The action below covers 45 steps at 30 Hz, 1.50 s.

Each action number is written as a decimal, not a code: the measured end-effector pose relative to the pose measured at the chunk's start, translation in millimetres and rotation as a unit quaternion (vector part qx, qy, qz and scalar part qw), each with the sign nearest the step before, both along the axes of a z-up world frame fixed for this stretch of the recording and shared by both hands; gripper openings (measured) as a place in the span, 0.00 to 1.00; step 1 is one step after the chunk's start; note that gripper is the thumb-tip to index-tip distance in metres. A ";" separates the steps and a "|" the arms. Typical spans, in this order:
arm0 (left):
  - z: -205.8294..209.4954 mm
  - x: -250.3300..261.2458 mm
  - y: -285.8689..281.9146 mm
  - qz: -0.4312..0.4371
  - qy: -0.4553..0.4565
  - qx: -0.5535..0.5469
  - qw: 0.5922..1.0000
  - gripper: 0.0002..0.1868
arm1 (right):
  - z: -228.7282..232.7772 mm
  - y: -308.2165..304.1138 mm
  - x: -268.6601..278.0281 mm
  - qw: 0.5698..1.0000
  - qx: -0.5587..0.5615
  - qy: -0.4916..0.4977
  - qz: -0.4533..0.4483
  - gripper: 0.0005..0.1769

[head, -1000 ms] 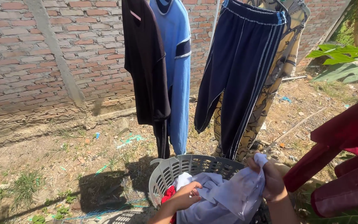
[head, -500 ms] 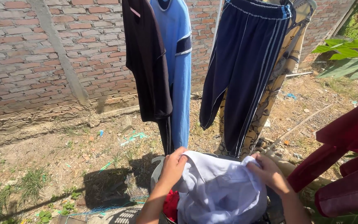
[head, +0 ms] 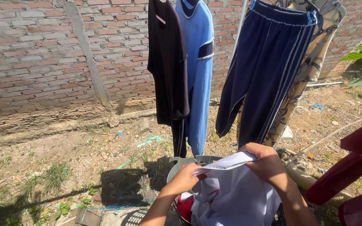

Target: The person takes clothes from a laundry basket, puts them onto hangers, and hangs the hangers onto a drying rack.

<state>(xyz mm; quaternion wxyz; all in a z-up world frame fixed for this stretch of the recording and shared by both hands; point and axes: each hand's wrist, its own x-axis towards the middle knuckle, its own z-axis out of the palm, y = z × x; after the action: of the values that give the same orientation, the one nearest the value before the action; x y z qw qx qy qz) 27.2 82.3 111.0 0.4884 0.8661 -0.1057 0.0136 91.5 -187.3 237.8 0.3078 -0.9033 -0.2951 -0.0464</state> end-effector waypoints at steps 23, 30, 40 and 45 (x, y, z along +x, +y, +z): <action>102.5 -26.9 79.2 0.293 -0.017 0.173 0.940 0.11 | -80.9 -68.9 131.1 0.952 -0.248 0.156 -0.088 0.25; 27.0 -42.3 68.6 0.217 0.056 0.067 0.972 0.12 | -123.0 -29.4 143.6 0.901 -0.384 0.200 -0.014 0.23; 23.0 -54.4 90.0 0.242 -0.013 -0.282 0.928 0.11 | -88.8 148.5 24.9 0.875 -0.371 0.221 0.221 0.52; 98.5 -100.6 151.9 0.304 -0.080 -0.506 0.803 0.13 | -233.5 105.9 66.8 0.908 -0.233 0.298 0.177 0.32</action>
<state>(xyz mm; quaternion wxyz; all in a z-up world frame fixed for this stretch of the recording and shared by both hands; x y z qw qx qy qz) -73.4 234.2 209.5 0.8179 0.4795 0.1459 0.2826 158.3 -81.4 4.4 0.1651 -0.8541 -0.3468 0.3508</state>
